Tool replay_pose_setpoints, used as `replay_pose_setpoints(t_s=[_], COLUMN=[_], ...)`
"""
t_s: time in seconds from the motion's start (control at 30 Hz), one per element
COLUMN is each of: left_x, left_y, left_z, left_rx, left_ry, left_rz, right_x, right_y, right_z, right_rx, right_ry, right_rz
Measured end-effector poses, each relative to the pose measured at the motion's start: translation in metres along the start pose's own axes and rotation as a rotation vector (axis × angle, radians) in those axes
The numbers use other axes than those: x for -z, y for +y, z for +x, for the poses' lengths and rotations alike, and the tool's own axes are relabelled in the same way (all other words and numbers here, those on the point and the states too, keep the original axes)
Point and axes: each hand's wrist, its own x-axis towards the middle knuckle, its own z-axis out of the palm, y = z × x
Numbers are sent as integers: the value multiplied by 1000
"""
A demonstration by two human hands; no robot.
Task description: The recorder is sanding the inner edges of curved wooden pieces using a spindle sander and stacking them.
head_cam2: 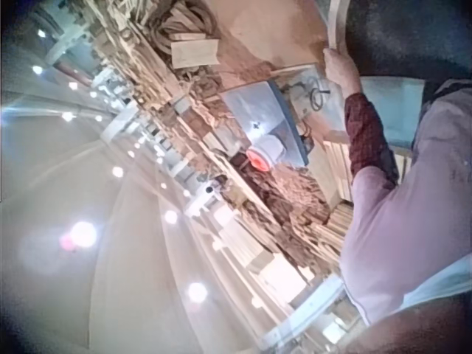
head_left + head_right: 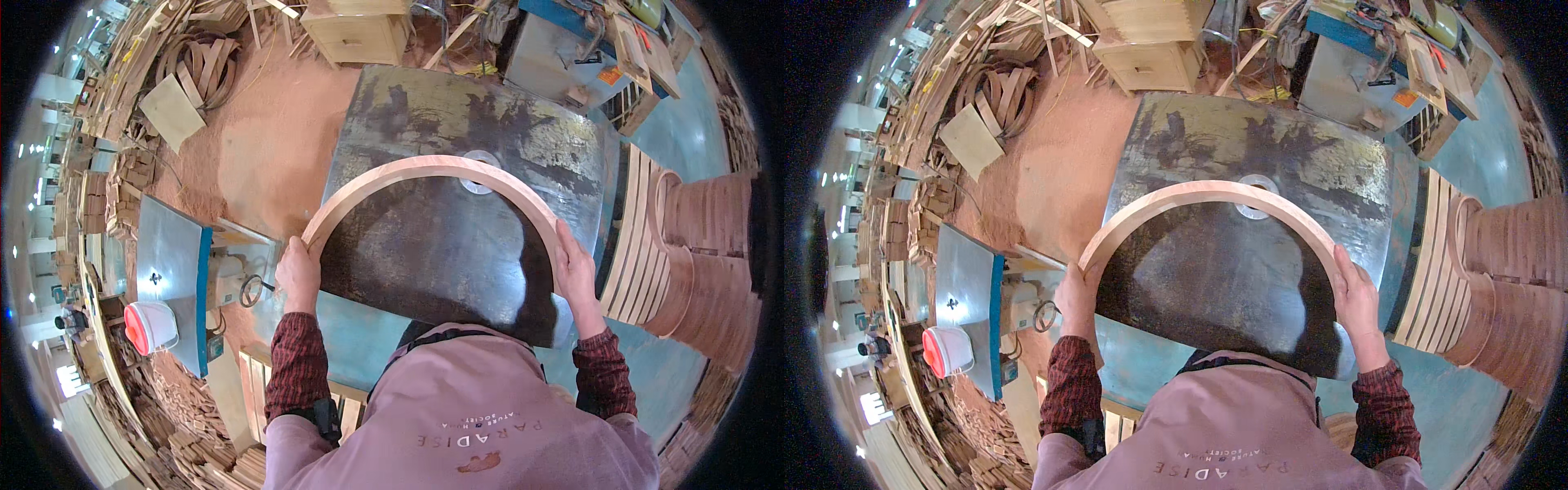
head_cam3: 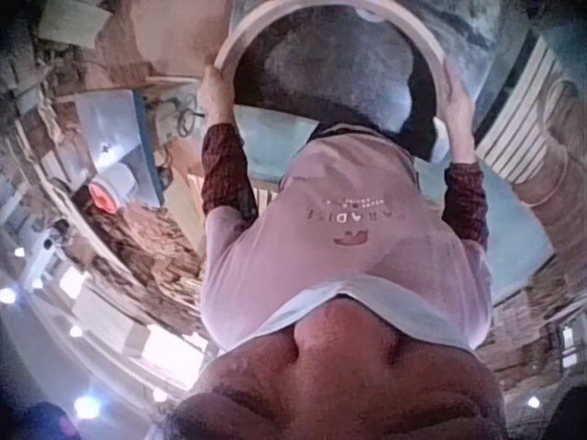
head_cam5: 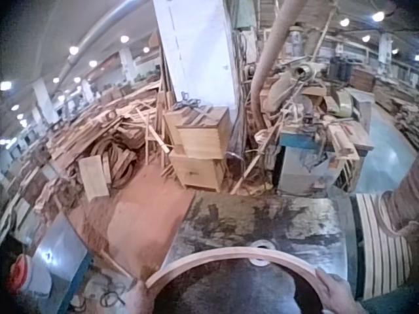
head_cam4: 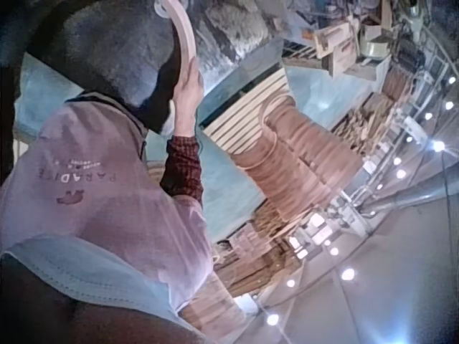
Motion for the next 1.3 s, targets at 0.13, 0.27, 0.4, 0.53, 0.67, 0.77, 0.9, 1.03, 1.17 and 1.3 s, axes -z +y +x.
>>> replay_pose_setpoints(t_s=[0.13,0.27,0.4,0.53,0.67,0.77,0.9,1.03,1.17,1.3], left_x=[3,-4,-8,-10,-10,-10,-10,-4,-6,-10], left_y=[-5,-17,-30,-43,-60,-76,-96,-107,-123,-139], left_z=[-3,-7,-11,-14,-14,-13,-9,0,20,54], left_rx=[52,84,67,109,162,196,195,286,364,368], left_ry=[-21,-9,23,49,66,66,131,118,117,192], left_rz=[31,53,38,49,67,91,71,48,25,18], right_x=[-6,-10,-13,-19,-32,-40,-56,-75,-90,-105], right_y=[0,-2,-8,-23,-35,-53,-75,-98,-127,-154], right_z=[11,22,32,46,71,92,119,149,179,219], right_rx=[116,154,180,212,282,309,373,440,470,521], right_ry=[37,33,22,28,26,-7,-17,-14,-49,-26], right_rz=[-96,-117,-152,-149,-119,-152,-214,-235,-335,-365])
